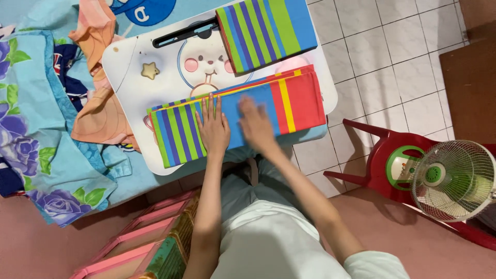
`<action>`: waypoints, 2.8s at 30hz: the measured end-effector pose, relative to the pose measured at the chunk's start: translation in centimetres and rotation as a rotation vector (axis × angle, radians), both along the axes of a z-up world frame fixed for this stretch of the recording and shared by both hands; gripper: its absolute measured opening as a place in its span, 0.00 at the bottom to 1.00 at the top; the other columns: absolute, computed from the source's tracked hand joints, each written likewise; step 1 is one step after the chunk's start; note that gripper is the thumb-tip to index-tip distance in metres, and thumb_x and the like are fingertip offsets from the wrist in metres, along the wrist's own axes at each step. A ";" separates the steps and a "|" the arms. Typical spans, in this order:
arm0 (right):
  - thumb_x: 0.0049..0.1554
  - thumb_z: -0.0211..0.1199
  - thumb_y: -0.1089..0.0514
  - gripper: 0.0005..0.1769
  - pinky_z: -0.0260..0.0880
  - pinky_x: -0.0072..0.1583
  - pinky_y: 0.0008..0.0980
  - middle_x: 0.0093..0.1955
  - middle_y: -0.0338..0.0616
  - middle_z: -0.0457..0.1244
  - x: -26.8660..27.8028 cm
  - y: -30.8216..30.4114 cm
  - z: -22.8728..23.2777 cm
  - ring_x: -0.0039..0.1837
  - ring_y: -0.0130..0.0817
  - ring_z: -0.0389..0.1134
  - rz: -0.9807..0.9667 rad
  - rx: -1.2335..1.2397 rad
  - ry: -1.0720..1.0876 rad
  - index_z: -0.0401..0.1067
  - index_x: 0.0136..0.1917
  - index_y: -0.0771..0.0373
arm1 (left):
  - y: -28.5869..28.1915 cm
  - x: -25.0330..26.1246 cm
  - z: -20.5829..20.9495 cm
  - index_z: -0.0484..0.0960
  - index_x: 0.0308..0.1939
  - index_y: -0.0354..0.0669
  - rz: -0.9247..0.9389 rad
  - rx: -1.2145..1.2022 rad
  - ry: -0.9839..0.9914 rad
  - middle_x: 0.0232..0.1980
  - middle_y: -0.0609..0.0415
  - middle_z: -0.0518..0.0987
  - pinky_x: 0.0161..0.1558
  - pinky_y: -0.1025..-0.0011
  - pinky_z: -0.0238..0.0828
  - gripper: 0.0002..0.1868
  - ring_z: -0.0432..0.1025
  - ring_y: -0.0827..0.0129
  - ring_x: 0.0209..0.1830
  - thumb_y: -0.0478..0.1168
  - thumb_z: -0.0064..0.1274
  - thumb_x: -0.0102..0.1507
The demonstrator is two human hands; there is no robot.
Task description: The person folds several pieces of fabric on a small white folding board placed on a bed. They smooth and crease each item by hand, then stack the folded pieces on the board. The fabrics include a striped multicolor cloth and a blue floral-patterned cloth.
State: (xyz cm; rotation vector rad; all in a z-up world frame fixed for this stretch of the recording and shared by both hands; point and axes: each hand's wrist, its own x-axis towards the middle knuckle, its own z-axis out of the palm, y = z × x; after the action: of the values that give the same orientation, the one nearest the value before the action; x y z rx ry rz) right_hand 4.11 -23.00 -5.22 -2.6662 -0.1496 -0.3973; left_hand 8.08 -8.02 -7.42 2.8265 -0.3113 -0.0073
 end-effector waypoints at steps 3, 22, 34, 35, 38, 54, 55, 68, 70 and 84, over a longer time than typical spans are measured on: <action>0.67 0.49 0.43 0.33 0.32 0.81 0.47 0.84 0.36 0.46 -0.6 1.3 -2.6 0.84 0.31 0.45 0.051 -0.061 0.088 0.50 0.82 0.50 | 0.2 0.1 0.1 0.50 0.82 0.60 -0.015 0.002 0.002 0.85 0.60 0.42 0.77 0.51 0.24 0.29 0.33 0.63 0.85 0.43 0.30 0.75; 0.66 0.49 0.57 0.30 0.47 0.76 0.55 0.81 0.50 0.50 2.8 -2.1 -0.4 0.81 0.46 0.50 0.033 0.101 0.121 0.55 0.80 0.60 | 0.1 0.2 0.2 0.50 0.82 0.60 -0.006 -0.030 0.013 0.85 0.60 0.42 0.77 0.50 0.23 0.28 0.33 0.62 0.85 0.42 0.29 0.76; 0.68 0.49 0.45 0.32 0.35 0.78 0.52 0.83 0.45 0.49 2.9 -13.3 0.7 0.83 0.40 0.46 -0.096 -0.130 0.275 0.55 0.81 0.55 | -0.7 0.3 0.5 0.50 0.82 0.60 -0.002 -0.054 0.083 0.85 0.58 0.42 0.76 0.44 0.24 0.29 0.33 0.59 0.85 0.41 0.31 0.75; 0.69 0.47 0.44 0.32 0.32 0.79 0.49 0.83 0.44 0.48 2.9 -13.8 0.4 0.83 0.39 0.44 -0.119 -0.149 0.272 0.53 0.82 0.56 | -1.4 0.6 0.7 0.53 0.80 0.59 0.051 -0.058 0.154 0.85 0.55 0.44 0.75 0.40 0.24 0.29 0.34 0.58 0.85 0.43 0.34 0.73; 0.70 0.44 0.43 0.33 0.28 0.80 0.44 0.84 0.43 0.46 2.6 -14.2 0.3 0.84 0.39 0.42 -0.135 -0.170 0.276 0.51 0.83 0.57 | -5.2 -0.4 1.4 0.57 0.79 0.61 0.028 -0.078 0.152 0.83 0.54 0.50 0.74 0.34 0.29 0.30 0.38 0.57 0.84 0.44 0.39 0.71; 0.70 0.40 0.45 0.32 0.24 0.80 0.46 0.86 0.47 0.41 2.8 -13.8 0.4 0.85 0.43 0.38 -0.141 -0.115 0.339 0.49 0.84 0.58 | 7.9 0.9 1.5 0.55 0.80 0.54 0.300 -0.009 0.074 0.84 0.53 0.47 0.77 0.47 0.33 0.32 0.40 0.57 0.84 0.53 0.39 0.73; 0.70 0.40 0.45 0.32 0.24 0.80 0.46 0.86 0.47 0.41 2.8 -13.3 0.7 0.85 0.43 0.38 -0.136 -0.115 0.338 0.49 0.84 0.58 | 8.6 0.3 1.1 0.55 0.80 0.54 0.306 -0.009 0.073 0.84 0.53 0.47 0.77 0.47 0.33 0.32 0.40 0.57 0.84 0.53 0.39 0.73; 0.58 0.67 0.39 0.16 0.74 0.44 0.31 0.36 0.39 0.70 -8.5 0.3 0.5 0.42 0.31 0.73 -0.282 0.884 0.819 0.80 0.46 0.51 | 9.9 -4.0 0.2 0.55 0.80 0.49 0.318 -0.047 0.010 0.84 0.48 0.45 0.77 0.53 0.23 0.32 0.36 0.56 0.84 0.52 0.38 0.74; 0.56 0.67 0.32 0.30 0.77 0.45 0.39 0.42 0.49 0.71 -9.4 0.9 -1.1 0.48 0.40 0.75 -0.313 1.048 1.079 0.80 0.53 0.61 | 10.0 -4.2 -0.1 0.55 0.80 0.49 0.315 -0.059 0.013 0.84 0.49 0.45 0.77 0.53 0.21 0.31 0.36 0.57 0.84 0.52 0.37 0.74; 0.55 0.74 0.38 0.28 0.69 0.39 0.21 0.39 0.51 0.70 -8.6 -2.7 -2.9 0.34 0.29 0.71 -0.848 1.463 0.651 0.66 0.44 0.63 | 10.4 -4.2 -1.6 0.54 0.81 0.50 0.293 -0.010 -0.079 0.84 0.50 0.45 0.76 0.54 0.21 0.32 0.36 0.56 0.84 0.50 0.40 0.75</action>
State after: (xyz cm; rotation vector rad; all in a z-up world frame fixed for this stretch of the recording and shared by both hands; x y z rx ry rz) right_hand -4.46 -25.71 -8.10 -1.1444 1.0531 0.1524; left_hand 3.90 2.41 -9.04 2.8386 0.0876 0.1680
